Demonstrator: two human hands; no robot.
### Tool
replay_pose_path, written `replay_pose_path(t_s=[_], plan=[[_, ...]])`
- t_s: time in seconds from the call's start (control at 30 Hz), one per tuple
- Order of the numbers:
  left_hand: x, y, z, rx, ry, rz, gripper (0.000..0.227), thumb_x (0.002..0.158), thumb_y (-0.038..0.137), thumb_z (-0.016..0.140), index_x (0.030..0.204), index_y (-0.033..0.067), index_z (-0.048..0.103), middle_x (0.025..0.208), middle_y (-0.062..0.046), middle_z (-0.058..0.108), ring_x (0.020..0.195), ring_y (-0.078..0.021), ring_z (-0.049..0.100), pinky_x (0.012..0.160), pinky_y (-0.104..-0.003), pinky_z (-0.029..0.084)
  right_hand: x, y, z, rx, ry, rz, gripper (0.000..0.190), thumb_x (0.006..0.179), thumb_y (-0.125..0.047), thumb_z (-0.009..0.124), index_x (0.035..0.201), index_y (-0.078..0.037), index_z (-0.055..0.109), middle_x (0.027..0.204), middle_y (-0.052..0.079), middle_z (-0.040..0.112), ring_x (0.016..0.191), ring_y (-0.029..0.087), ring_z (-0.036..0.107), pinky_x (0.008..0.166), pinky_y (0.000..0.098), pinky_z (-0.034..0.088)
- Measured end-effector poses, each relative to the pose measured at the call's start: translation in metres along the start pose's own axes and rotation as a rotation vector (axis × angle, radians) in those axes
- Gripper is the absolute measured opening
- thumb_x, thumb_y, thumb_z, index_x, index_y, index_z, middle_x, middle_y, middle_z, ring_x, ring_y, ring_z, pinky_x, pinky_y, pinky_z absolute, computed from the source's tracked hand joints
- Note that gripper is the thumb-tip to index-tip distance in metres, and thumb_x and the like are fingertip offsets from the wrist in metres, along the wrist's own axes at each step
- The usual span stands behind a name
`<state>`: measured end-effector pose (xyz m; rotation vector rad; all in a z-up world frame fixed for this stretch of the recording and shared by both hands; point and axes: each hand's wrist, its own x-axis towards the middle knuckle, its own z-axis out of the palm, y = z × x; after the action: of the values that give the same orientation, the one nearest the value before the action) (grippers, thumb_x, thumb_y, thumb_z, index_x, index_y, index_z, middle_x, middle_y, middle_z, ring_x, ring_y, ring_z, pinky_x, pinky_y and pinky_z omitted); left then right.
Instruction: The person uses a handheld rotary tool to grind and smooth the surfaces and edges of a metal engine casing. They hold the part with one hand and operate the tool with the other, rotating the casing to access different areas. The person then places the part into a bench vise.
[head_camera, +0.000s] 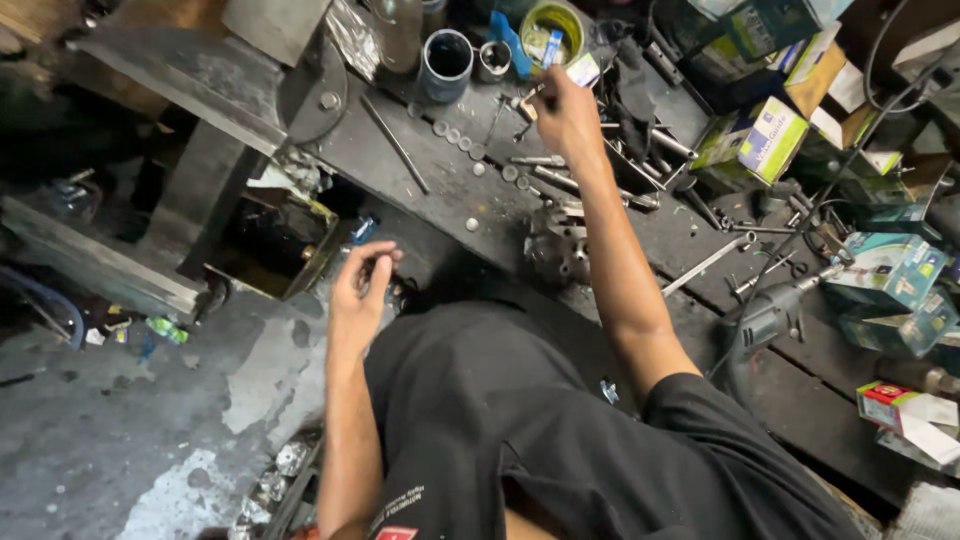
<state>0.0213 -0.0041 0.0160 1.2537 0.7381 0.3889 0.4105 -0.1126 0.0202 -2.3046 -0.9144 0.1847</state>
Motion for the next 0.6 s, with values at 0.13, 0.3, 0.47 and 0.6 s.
replay_pose_path(t_s=[0.13, 0.3, 0.47, 0.6], plan=[[0.005, 0.009, 0.025, 0.023, -0.057, 0.016, 0.021, 0.104, 0.013, 0.061, 0.122, 0.0053, 0.067, 0.109, -0.004, 0.075, 0.098, -0.0089, 0.068, 0.084, -0.025, 0.054, 0.009, -0.002, 0.007, -0.012, -0.063, 0.018, 0.019, 0.087, -0.012, 0.076, 0.104, -0.007, 0.069, 0.095, 0.014, 0.077, 0.089, 0.031, 0.076, 0.079, 0.0409, 0.059], [0.001, 0.007, 0.040, 0.017, -0.076, 0.082, 0.020, 0.104, 0.012, 0.061, 0.122, 0.0046, 0.067, 0.108, -0.005, 0.075, 0.100, -0.0096, 0.069, 0.089, -0.025, 0.054, 0.009, -0.012, 0.011, -0.242, -0.208, -0.012, 0.014, 0.086, -0.013, 0.075, 0.100, -0.012, 0.076, 0.091, 0.012, 0.077, 0.086, 0.034, 0.073, 0.076, 0.0461, 0.055], [-0.005, 0.001, 0.040, 0.018, -0.086, -0.004, 0.021, 0.103, 0.013, 0.061, 0.121, 0.0050, 0.068, 0.106, -0.005, 0.075, 0.100, -0.0101, 0.069, 0.089, -0.026, 0.054, -0.006, -0.032, -0.010, -0.144, -0.170, 0.011, 0.018, 0.091, -0.011, 0.072, 0.109, -0.010, 0.072, 0.099, 0.012, 0.077, 0.093, 0.031, 0.074, 0.080, 0.0424, 0.057], [0.012, 0.005, 0.034, 0.037, -0.161, 0.000, 0.020, 0.103, 0.014, 0.061, 0.120, 0.0052, 0.068, 0.107, -0.005, 0.075, 0.102, -0.0108, 0.069, 0.093, -0.027, 0.054, -0.049, -0.036, -0.052, 0.180, 0.050, 0.029, 0.032, 0.100, -0.001, 0.064, 0.131, -0.004, 0.061, 0.120, 0.015, 0.077, 0.110, 0.023, 0.075, 0.090, 0.0328, 0.058]])
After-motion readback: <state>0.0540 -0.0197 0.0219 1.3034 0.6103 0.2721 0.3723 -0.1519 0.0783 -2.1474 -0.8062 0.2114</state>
